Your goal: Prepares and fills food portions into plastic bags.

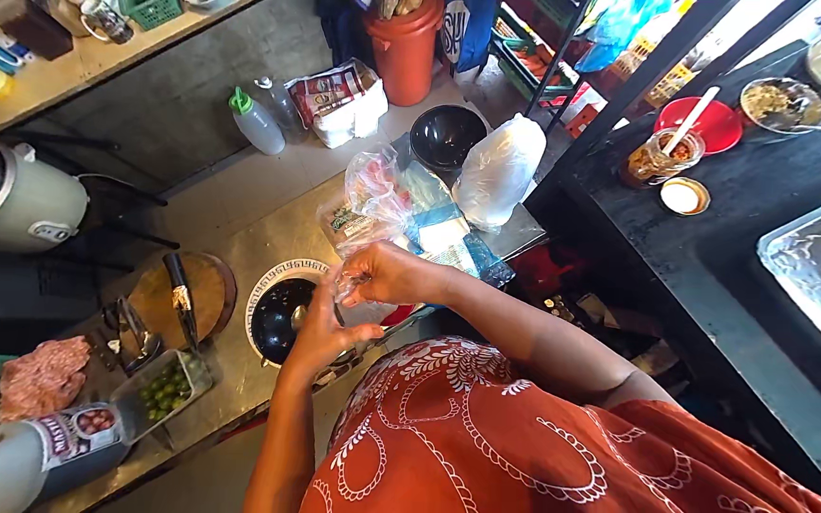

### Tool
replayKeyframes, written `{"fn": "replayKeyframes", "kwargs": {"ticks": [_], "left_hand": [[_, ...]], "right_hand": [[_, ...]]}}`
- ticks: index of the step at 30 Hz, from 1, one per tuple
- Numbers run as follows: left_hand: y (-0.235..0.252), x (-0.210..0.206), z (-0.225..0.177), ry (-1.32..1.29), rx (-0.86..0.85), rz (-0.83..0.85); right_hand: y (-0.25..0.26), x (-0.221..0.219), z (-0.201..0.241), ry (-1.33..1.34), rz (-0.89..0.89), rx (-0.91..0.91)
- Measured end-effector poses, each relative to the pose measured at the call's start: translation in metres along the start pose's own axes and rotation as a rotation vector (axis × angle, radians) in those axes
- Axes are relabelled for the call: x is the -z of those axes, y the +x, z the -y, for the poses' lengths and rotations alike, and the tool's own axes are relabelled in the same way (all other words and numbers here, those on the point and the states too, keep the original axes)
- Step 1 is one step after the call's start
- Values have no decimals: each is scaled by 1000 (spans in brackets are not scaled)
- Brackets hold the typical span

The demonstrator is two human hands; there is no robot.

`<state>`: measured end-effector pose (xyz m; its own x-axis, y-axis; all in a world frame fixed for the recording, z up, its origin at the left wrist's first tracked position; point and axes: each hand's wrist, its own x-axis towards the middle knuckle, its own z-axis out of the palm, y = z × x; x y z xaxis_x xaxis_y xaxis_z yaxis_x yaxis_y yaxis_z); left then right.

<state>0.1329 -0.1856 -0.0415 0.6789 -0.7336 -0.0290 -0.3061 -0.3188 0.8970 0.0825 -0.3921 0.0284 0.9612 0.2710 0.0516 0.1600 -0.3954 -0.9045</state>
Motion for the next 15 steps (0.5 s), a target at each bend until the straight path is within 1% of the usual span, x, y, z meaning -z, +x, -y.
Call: {"fn": "replayKeyframes", "kwargs": {"ticks": [1,3,5,9,12,15], "left_hand": [[2,-8,4,9,51,26],[6,-21,-1,23,102,43],[11,-30,-7,1,130,1],[19,-37,5,80,77,-64],[19,-39,13,-61,47,-63],[20,-42,12,-230,34,-70]], "right_hand": [[3,0,7,-28,16,10],[10,-1,16,-70,38,44],[16,-5,20,-94,57,86],[30,-6,24,-127,121,70],[34,-8,17,-94,115,98],[33,-3,15,-30,123,83]]}}
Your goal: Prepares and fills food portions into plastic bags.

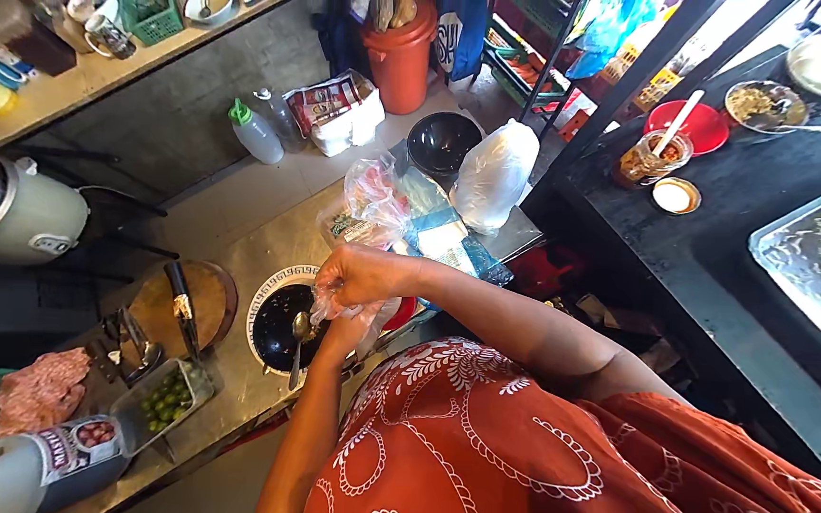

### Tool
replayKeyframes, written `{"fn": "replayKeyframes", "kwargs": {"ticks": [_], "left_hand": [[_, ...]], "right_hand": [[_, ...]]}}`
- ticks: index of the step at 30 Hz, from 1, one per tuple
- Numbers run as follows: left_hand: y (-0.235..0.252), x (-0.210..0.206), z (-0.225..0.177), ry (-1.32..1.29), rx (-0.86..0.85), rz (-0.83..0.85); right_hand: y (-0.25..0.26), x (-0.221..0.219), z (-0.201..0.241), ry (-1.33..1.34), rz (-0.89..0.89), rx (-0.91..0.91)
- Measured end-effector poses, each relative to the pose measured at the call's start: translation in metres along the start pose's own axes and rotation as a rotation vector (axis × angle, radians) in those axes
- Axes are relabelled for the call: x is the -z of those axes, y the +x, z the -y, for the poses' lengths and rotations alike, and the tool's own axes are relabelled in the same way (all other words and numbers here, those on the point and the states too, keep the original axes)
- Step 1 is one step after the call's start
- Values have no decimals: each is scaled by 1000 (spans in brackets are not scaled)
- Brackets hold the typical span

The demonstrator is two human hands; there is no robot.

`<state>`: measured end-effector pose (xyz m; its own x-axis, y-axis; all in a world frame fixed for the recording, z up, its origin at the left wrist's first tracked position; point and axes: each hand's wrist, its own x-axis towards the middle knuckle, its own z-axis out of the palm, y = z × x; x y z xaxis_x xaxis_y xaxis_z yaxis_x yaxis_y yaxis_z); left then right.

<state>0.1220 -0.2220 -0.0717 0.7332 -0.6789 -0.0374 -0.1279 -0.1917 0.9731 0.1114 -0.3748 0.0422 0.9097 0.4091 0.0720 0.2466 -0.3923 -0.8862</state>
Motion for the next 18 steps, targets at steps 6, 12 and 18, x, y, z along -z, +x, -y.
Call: {"fn": "replayKeyframes", "kwargs": {"ticks": [6,12,18], "left_hand": [[9,-2,-10,-20,54,30],[8,-4,-9,-22,195,-87],[13,-12,6,161,237,-93]], "right_hand": [[-7,20,-10,73,-102,-26],[-36,28,-50,115,-214,-131],[-29,-28,-94,-80,-313,19]]}}
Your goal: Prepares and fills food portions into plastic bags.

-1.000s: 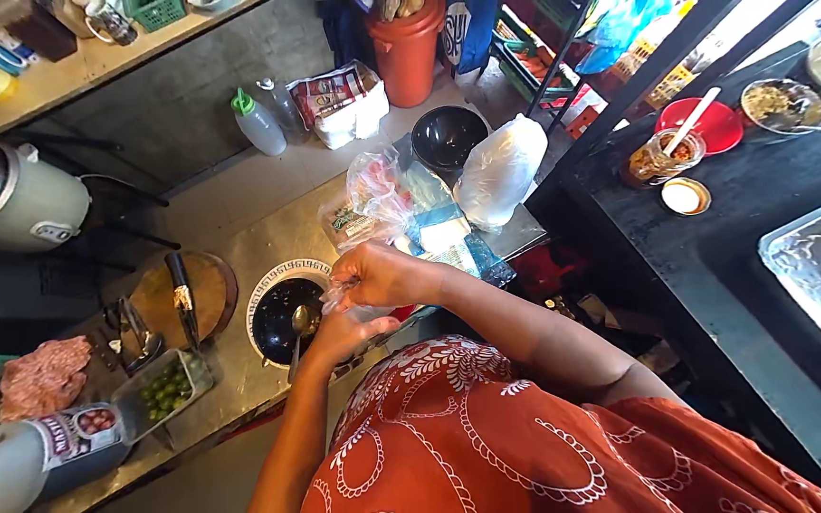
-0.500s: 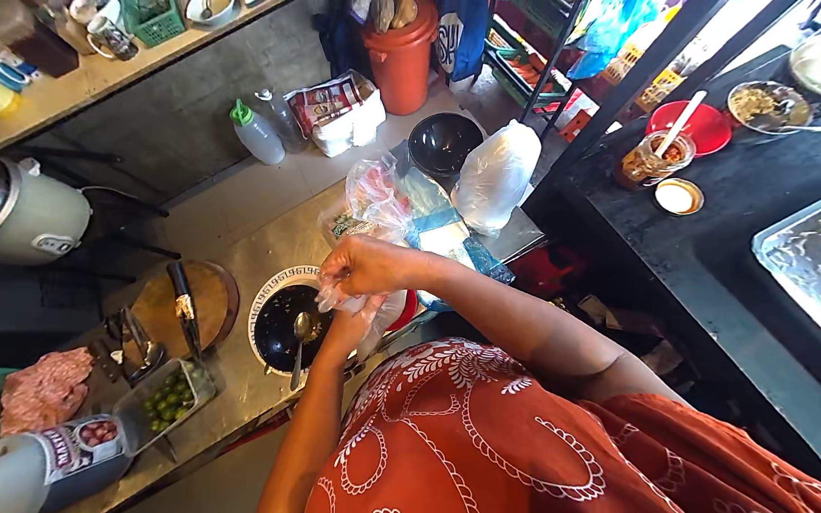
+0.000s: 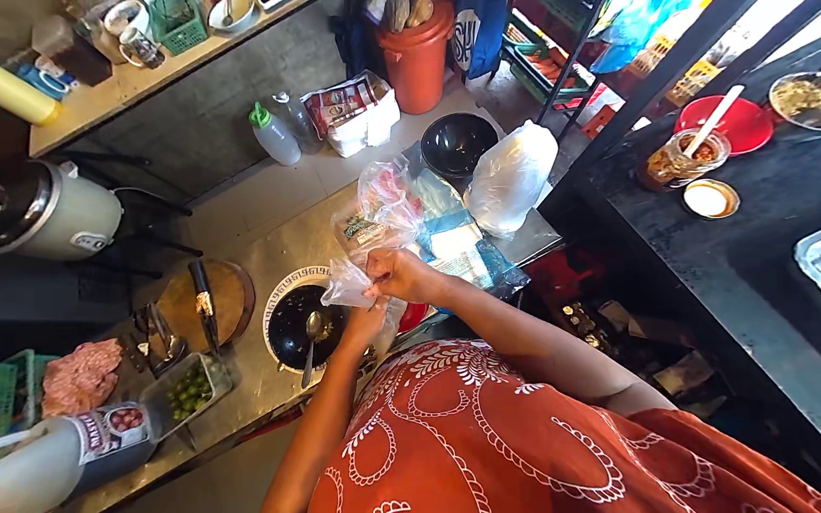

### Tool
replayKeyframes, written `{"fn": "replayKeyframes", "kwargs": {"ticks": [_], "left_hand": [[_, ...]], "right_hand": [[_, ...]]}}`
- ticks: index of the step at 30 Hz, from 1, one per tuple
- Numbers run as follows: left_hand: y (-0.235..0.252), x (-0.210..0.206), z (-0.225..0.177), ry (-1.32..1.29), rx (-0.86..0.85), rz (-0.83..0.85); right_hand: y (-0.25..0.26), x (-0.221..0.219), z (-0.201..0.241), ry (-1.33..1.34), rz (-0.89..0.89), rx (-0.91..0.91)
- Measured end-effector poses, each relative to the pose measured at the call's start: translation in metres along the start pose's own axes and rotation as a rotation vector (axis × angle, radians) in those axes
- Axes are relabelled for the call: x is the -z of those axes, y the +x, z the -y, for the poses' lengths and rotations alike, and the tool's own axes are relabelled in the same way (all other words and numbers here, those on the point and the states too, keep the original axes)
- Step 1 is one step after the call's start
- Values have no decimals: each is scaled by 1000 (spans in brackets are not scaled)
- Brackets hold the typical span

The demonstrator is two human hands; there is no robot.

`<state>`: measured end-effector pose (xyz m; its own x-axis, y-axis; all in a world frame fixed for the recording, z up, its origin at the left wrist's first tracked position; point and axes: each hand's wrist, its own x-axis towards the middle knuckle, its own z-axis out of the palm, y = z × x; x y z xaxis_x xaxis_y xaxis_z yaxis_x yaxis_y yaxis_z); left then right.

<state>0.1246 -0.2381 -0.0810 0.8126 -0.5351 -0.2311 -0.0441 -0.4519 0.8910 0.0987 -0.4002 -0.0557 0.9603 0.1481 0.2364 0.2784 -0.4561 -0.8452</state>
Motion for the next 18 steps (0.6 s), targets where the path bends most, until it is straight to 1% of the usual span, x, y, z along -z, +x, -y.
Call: {"fn": "replayKeyframes", "kwargs": {"ticks": [2,6,9,11,14,16,18], "left_hand": [[2,-2,6,22,3,-13],[5,-3,13,24,15,44],[4,-4,11,98,114,76],[5,-8,14,113,101,41],[7,-15,19,156,1,-46],[7,-17,18,171,-3,-87],[9,-18,18,142,3,-119]], "right_hand": [[3,-3,-6,-24,-3,10],[4,4,-7,-4,42,-62],[5,2,-11,8,42,-68],[6,1,-10,3,65,-98],[7,1,-6,7,82,-147],[8,5,-1,12,94,-215],[9,13,6,70,116,-301]]}}
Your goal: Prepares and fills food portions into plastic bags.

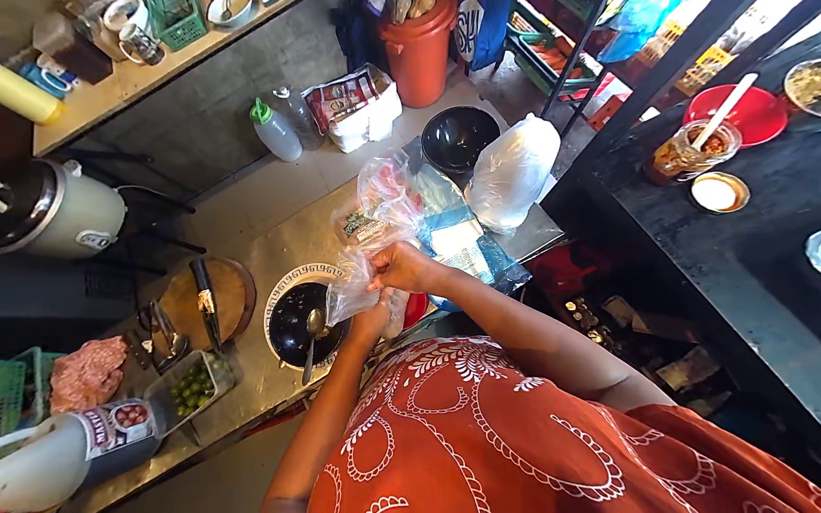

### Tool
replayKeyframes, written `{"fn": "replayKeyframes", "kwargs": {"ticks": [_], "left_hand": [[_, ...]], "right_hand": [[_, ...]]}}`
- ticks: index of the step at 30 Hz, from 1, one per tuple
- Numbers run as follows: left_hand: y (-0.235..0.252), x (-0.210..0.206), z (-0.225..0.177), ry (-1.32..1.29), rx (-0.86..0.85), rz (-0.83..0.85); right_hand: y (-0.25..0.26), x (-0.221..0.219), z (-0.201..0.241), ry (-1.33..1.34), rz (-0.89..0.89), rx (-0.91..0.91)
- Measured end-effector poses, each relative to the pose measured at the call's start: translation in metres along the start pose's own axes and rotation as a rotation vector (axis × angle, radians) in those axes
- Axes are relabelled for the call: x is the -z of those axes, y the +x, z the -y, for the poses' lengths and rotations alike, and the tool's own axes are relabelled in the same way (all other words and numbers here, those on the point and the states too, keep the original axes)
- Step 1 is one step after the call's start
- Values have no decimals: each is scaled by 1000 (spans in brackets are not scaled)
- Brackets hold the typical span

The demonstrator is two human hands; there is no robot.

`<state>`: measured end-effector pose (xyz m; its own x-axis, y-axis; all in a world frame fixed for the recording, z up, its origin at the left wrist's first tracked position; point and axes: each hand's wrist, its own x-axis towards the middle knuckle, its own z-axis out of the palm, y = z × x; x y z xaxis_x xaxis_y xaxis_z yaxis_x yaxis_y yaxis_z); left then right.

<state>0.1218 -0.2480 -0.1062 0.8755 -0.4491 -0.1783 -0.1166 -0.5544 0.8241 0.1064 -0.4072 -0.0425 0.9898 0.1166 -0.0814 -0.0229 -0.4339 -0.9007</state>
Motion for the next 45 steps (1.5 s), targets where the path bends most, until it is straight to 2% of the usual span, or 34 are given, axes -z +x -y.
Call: {"fn": "replayKeyframes", "kwargs": {"ticks": [2,4,7,10,13,14,16,18,22,24,31,35,41,45], "left_hand": [[1,1,-2,-19,43,12],[1,2,-2,-32,68,25],[-1,2,6,-131,-25,25],[-10,6,14,-197,-61,115],[-18,11,-13,75,156,198],[-16,9,-20,129,182,187],[-10,5,-16,-1,144,106],[-4,2,-12,-145,109,80],[4,3,-2,-419,35,129],[4,8,-1,-455,20,186],[13,29,10,-238,-197,252],[15,35,3,-66,-260,241],[15,35,-8,245,-370,151],[14,37,-21,321,-347,134]], "right_hand": [[-2,8,3,118,5,-21],[-6,16,0,179,-10,59],[-7,20,-2,-96,54,25],[-5,-7,2,-300,99,-22],[-2,-27,6,-322,47,113],[-2,-27,9,-317,26,154],[-3,-20,15,-259,-9,192],[-5,-6,26,-193,9,149],[1,6,23,-75,19,85],[0,12,22,-18,28,46],[-17,33,11,213,-52,-89],[-38,38,5,199,-147,-136],[-67,31,-3,117,-322,-66],[-79,31,-13,205,-381,-111]]}}
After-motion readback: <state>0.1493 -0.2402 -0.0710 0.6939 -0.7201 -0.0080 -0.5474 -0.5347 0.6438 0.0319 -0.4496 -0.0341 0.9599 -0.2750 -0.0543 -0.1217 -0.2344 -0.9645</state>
